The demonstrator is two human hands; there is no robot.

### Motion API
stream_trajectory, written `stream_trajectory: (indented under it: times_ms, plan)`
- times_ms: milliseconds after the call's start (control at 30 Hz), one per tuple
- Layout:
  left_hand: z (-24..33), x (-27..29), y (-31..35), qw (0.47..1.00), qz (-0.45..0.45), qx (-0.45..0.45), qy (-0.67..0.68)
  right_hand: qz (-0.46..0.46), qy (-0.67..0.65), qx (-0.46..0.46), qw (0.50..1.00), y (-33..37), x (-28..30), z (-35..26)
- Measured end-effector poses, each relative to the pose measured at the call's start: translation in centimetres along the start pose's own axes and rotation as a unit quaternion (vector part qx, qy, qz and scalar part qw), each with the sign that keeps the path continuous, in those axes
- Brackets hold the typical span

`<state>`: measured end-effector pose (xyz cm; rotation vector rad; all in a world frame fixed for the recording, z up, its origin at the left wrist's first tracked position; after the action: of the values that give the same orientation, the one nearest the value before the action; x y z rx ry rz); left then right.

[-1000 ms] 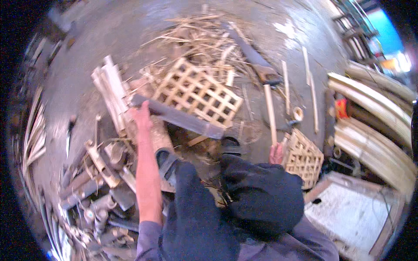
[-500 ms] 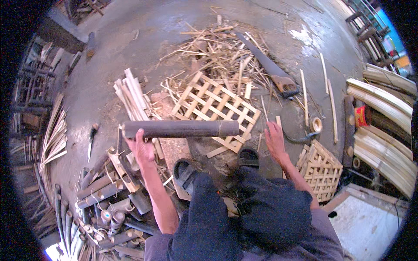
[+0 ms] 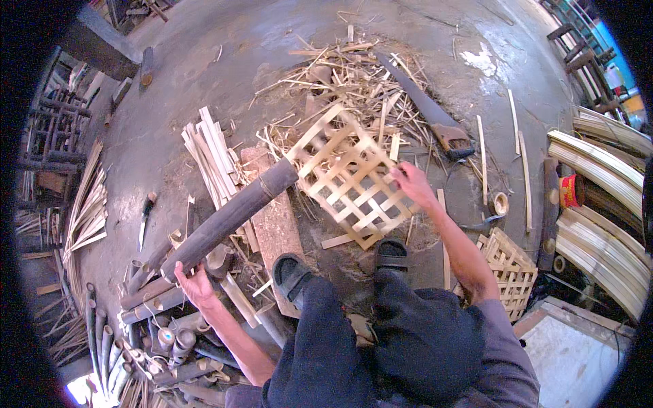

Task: The person sits on the floor and works with bamboo pieces, using a saw and a mallet to cut and shape them. They handle multiple bamboo segments, aligning and striking them to form lattice-like structures.

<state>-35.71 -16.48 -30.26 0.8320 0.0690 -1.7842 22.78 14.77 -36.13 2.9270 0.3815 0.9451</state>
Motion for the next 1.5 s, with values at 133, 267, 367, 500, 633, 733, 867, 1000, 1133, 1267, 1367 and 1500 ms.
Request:
stream_trajectory:
  times_ms: [133, 267, 367, 500, 633, 733, 867, 1000, 1133, 1267, 1367, 1500]
  plan:
    - [-1.1, 0.1, 0.4, 0.999, 0.004, 0.024, 0.029, 0.166, -0.246, -0.088, 0.951, 4.4, 10.2, 4.5]
    - [-2.2, 0.9, 0.2, 0.999, -0.001, 0.033, 0.023, 0.289, -0.159, -0.111, 0.938, 8.9, 21.8, 14.8]
    - [-0.2, 3.1, -0.1, 0.998, -0.004, -0.024, -0.049, 0.351, 0.145, -0.225, 0.897, 10.6, 24.7, 15.9]
    - [1.0, 5.0, 0.1, 0.997, 0.002, -0.043, -0.062, 0.364, 0.290, -0.068, 0.883, 5.3, 18.7, 10.5]
    - [4.2, 6.9, 1.0, 0.992, 0.034, -0.061, -0.102, -0.012, 0.143, 0.115, 0.983, -5.0, -2.0, -4.3]
    - [4.6, 5.4, 1.9, 0.998, 0.055, -0.025, -0.021, -0.108, 0.134, 0.126, 0.977, -9.7, -11.5, -11.5]
    - [5.2, 5.8, 2.8, 0.997, 0.080, -0.022, -0.004, -0.073, 0.345, 0.106, 0.930, -14.2, -17.7, -12.2]
    - [5.7, 7.9, 2.1, 0.991, 0.041, -0.052, -0.115, -0.099, 0.250, 0.029, 0.963, -13.8, -18.0, -12.1]
    - [3.9, 7.6, 1.5, 0.996, 0.035, -0.002, -0.076, -0.061, 0.268, 0.051, 0.960, -10.5, -14.0, -10.4]
    - [2.8, 7.1, 2.6, 0.988, 0.032, -0.026, -0.147, -0.125, 0.303, 0.085, 0.941, -3.6, -10.2, -7.7]
    - [0.9, 8.1, 2.6, 0.990, 0.028, -0.007, -0.136, -0.169, 0.272, 0.109, 0.941, 0.8, -8.1, -5.3]
    - [2.1, 9.4, 2.1, 0.983, 0.001, -0.052, -0.178, -0.147, 0.352, 0.220, 0.898, 5.2, -4.5, -11.2]
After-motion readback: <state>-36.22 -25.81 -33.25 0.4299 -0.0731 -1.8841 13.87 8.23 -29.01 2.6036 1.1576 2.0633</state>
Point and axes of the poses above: each hand's wrist, its own y-axis away from the middle knuckle, its own x-axis out of the back of the hand, z = x × y, the point moved 8 cm from there along -y, towards the middle knuckle
